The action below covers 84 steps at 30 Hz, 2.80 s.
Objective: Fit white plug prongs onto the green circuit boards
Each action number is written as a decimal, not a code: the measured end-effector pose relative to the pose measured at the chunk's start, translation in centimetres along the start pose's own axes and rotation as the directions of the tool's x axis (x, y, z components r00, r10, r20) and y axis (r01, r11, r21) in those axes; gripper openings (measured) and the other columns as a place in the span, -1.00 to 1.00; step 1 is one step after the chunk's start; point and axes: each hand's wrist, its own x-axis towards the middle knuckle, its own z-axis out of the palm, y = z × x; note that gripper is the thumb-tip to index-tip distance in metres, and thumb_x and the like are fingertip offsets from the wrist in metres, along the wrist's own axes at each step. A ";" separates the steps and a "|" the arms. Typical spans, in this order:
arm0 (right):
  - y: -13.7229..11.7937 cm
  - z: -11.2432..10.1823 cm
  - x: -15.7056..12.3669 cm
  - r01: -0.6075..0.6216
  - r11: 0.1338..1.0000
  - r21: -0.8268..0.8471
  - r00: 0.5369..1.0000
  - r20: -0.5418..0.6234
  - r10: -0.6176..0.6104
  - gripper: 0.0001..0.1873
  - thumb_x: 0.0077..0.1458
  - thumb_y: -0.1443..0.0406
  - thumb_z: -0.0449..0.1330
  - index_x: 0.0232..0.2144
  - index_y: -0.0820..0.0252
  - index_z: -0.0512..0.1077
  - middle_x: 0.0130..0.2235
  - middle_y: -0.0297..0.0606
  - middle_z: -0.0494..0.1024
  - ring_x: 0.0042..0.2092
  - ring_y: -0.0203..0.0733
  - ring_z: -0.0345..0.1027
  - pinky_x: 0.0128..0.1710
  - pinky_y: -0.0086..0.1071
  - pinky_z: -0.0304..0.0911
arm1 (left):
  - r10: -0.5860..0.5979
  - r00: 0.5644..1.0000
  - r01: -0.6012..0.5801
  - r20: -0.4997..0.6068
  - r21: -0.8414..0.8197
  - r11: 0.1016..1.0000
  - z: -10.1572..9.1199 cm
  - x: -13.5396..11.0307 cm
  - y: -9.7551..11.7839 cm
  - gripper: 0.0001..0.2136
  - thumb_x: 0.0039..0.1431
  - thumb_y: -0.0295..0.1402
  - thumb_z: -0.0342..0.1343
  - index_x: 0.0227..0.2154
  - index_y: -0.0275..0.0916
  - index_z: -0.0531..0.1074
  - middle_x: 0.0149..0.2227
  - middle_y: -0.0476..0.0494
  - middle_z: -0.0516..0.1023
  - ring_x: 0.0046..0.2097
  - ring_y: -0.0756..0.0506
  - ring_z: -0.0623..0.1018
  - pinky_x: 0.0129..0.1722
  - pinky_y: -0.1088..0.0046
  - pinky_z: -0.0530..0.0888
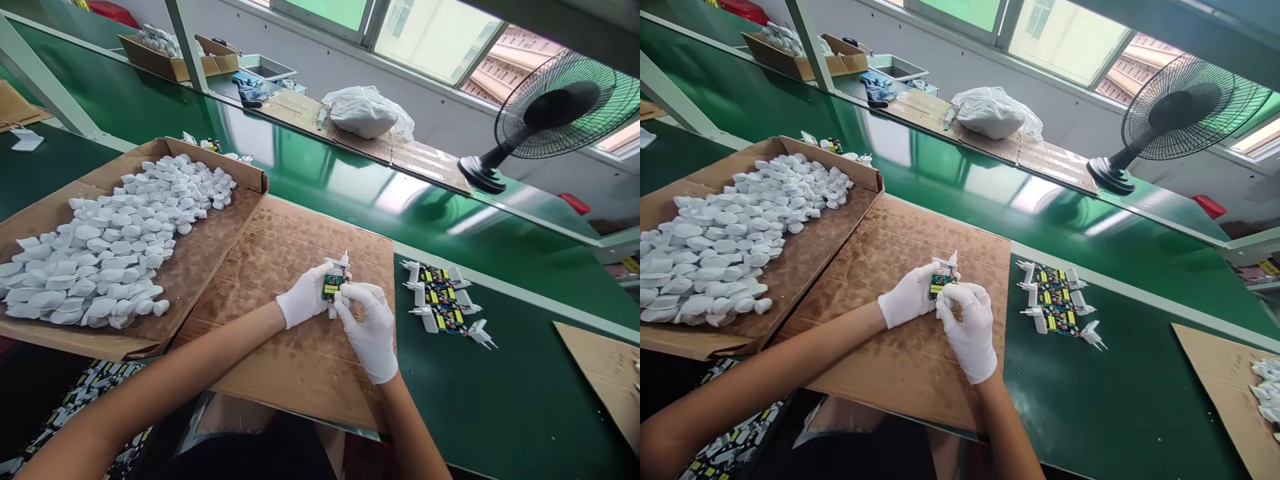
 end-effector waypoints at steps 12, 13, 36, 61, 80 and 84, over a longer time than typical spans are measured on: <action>0.3 0.9 -0.1 0.117 0.986 -0.117 0.992 -0.035 -0.121 -0.75 0.06 0.38 0.15 -0.18 0.04 0.34 -0.29 -0.31 0.48 -0.07 -0.19 0.30 -0.05 -0.24 0.30 | -0.022 0.999 0.019 0.026 0.128 0.992 0.6 -0.3 -0.4 -0.77 0.22 -0.34 -0.09 -0.25 -0.32 0.43 -0.40 -0.10 0.45 -0.37 0.04 0.45 -0.34 0.59 0.40; 0.3 0.9 -0.1 0.123 0.984 -0.129 0.991 -0.042 -0.130 -0.76 0.06 0.39 0.15 -0.18 0.04 0.33 -0.29 -0.32 0.49 -0.06 -0.19 0.29 -0.03 -0.22 0.29 | -0.022 0.999 0.018 0.034 0.129 0.992 0.5 -0.3 -0.4 -0.77 0.23 -0.34 -0.10 -0.21 -0.31 0.42 -0.40 -0.09 0.45 -0.36 0.05 0.45 -0.33 0.60 0.40; 0.4 0.8 -0.6 -0.059 0.960 -0.272 0.996 0.052 0.076 -0.60 0.11 0.17 0.11 0.03 -0.04 0.31 0.19 -0.19 0.05 0.21 0.06 -0.07 0.16 0.04 0.00 | -0.022 0.994 -0.004 0.105 0.241 0.970 -0.4 -0.4 -0.6 -0.77 0.18 -0.25 -0.04 -0.20 -0.24 0.40 -0.56 0.03 0.22 -0.58 0.08 0.23 -0.59 0.60 0.23; 1.1 1.0 -0.6 -0.053 0.978 -0.204 0.973 0.212 0.096 -0.39 0.13 0.15 0.09 0.20 0.07 0.05 0.25 -0.10 0.01 0.26 0.00 -0.08 0.18 -0.01 0.03 | 0.049 0.995 -0.075 0.087 0.326 0.942 -0.5 0.0 -1.0 -0.73 0.11 -0.14 0.08 -0.41 -0.29 0.33 -0.57 0.06 0.15 -0.56 0.11 0.17 -0.57 0.59 0.17; 1.1 1.1 -0.5 -0.055 0.985 -0.162 0.967 0.236 0.093 -0.33 0.08 0.20 0.13 0.21 0.10 0.01 0.26 -0.12 0.03 0.26 0.00 -0.05 0.17 -0.02 0.08 | 0.071 0.993 -0.096 0.090 0.312 0.945 -0.4 -0.2 -1.1 -0.72 0.08 -0.14 0.12 -0.33 -0.28 0.36 -0.53 0.08 0.18 -0.49 0.11 0.23 -0.43 0.61 0.24; 1.1 1.1 -0.4 -0.029 0.988 -0.153 0.968 0.243 0.066 -0.27 0.03 0.18 0.18 0.20 0.11 0.01 0.24 -0.09 0.07 0.26 0.03 -0.05 0.17 0.01 0.07 | 0.074 0.994 -0.094 0.077 0.297 0.950 -0.2 -0.4 -1.0 -0.72 0.07 -0.16 0.13 -0.31 -0.30 0.36 -0.49 0.04 0.27 -0.42 0.09 0.31 -0.34 0.58 0.28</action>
